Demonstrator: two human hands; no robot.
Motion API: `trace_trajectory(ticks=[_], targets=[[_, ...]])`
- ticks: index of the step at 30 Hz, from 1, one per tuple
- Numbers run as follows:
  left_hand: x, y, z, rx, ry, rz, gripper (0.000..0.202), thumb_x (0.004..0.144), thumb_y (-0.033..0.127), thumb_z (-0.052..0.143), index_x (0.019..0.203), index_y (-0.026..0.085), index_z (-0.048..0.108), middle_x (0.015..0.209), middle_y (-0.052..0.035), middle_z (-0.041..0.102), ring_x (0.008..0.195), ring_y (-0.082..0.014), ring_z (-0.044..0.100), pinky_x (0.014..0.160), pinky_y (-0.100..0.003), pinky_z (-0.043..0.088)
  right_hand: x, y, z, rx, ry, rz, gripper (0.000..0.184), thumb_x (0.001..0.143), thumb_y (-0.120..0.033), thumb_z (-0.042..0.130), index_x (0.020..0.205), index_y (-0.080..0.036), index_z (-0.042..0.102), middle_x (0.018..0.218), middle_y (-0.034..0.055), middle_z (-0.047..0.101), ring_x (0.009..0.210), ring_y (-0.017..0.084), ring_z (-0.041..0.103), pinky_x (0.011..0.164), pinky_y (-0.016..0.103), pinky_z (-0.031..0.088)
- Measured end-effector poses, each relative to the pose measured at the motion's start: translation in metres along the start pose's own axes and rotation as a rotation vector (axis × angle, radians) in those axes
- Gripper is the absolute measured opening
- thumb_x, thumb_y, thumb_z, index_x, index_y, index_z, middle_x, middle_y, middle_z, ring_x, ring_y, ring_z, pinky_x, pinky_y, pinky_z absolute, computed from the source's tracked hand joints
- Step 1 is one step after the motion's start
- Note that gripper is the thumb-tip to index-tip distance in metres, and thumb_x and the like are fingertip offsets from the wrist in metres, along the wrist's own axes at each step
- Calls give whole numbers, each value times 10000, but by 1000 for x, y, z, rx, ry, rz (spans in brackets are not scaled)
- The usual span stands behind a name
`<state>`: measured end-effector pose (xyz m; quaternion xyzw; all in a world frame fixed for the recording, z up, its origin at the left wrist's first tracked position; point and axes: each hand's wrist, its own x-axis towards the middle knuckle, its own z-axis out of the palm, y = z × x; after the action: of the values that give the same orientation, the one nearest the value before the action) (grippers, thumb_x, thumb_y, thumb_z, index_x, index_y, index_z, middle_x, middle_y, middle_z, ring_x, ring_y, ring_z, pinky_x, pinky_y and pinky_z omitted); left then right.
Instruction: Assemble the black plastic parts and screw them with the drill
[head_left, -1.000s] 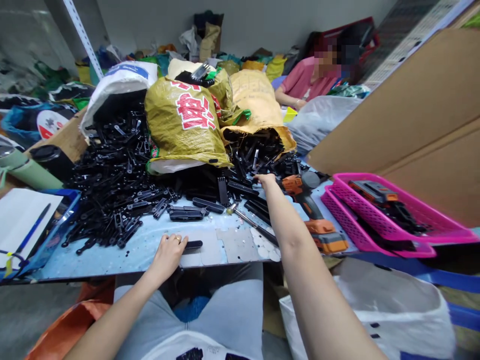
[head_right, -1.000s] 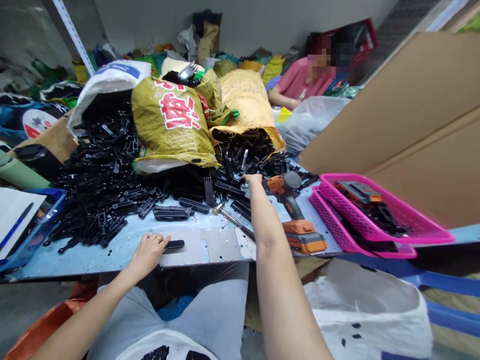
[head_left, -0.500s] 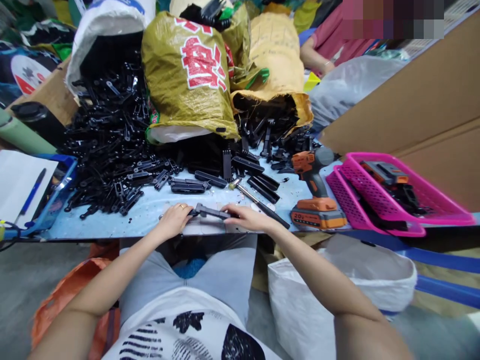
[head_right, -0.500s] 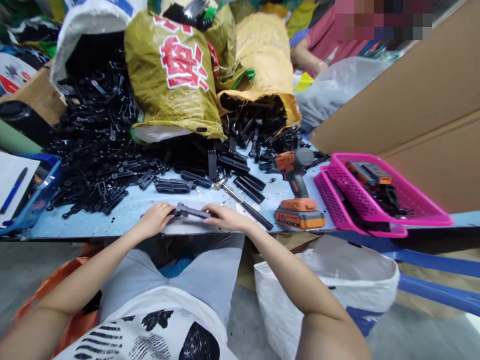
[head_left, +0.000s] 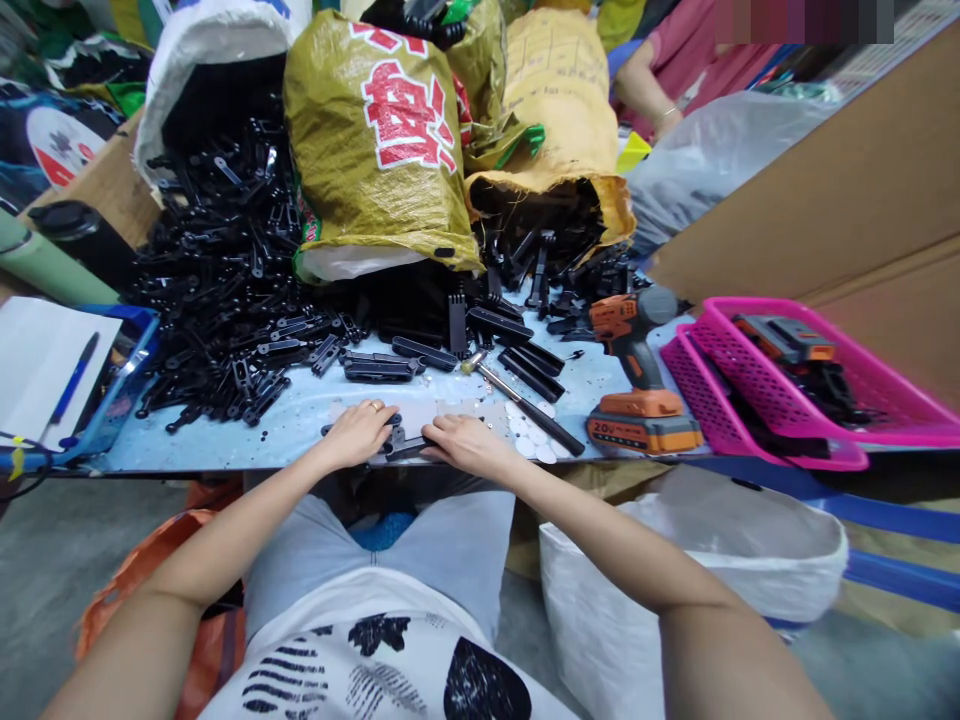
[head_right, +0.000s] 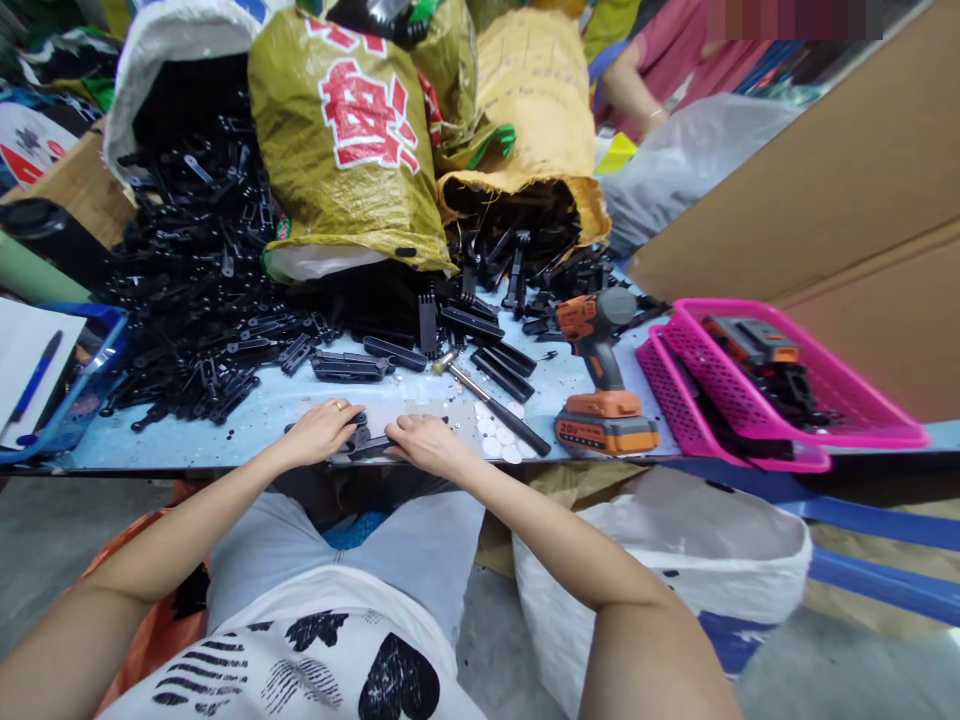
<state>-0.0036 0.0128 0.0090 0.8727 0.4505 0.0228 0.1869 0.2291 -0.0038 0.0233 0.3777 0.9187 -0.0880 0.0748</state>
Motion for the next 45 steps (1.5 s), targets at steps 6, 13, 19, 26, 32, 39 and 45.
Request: trace_trajectory(ticks=[6, 13, 19, 26, 32, 39, 45], targets=[[-5, 6, -5, -33, 61, 25, 690, 668, 712, 587, 1106, 186, 501, 1024, -102, 591, 965, -291, 552, 863, -411, 413, 1, -15, -5, -69, 72, 62, 337, 964, -455, 332, 1000, -197, 545, 935, 70, 596, 823, 186, 551, 662, 283, 297], [-10, 3, -7, -82, 136, 69, 711, 611, 699, 650, 1065, 176, 490, 1035, -104, 596, 970, -283, 551, 881, -409, 390, -1, -22, -15, -7, 44, 77, 324, 958, -455, 346, 995, -208, 553, 916, 79, 614, 802, 181, 536, 627, 277, 287], [-12, -1, -3, -67, 164, 80, 653, 673, 679, 606, 1083, 188, 475, 1021, -99, 588, 934, -276, 569, 848, -405, 414, -2, -25, -17, -32, 103, 79, 333, 971, -423, 315, 1004, -205, 563, 909, 86, 616, 817, 193, 517, 645, 293, 291], [-15, -4, 5, -37, 234, 119, 436, 817, 574, 511, 1007, 183, 485, 957, -85, 582, 887, -236, 591, 740, -334, 461, 1, -30, -36, -64, 134, 61, 328, 978, -370, 306, 985, -191, 581, 896, 101, 610, 833, 204, 499, 670, 308, 276], [-11, 4, 7, -10, 159, 87, 493, 790, 630, 513, 972, 172, 509, 899, -83, 592, 854, -244, 587, 721, -346, 465, 6, -3, -17, -33, 159, -4, 342, 950, -449, 377, 961, -179, 587, 903, 80, 606, 836, 197, 513, 669, 291, 278], [78, -26, -32, 36, 305, -120, 315, 939, 262, 340, 1172, 138, 512, 1130, -132, 577, 1072, -244, 504, 897, -370, 400, -5, 27, 25, 110, 240, 57, 323, 921, -448, 453, 1010, -178, 606, 1003, 90, 594, 922, 202, 506, 804, 323, 337], [159, -78, -55, 266, 149, -231, 258, 802, 46, 429, 946, 79, 640, 1065, -197, 592, 1057, -314, 495, 822, -398, 380, -10, 20, 31, 200, 247, 122, 380, 904, -501, 451, 1061, -189, 600, 1011, 93, 609, 953, 215, 508, 834, 338, 370]])
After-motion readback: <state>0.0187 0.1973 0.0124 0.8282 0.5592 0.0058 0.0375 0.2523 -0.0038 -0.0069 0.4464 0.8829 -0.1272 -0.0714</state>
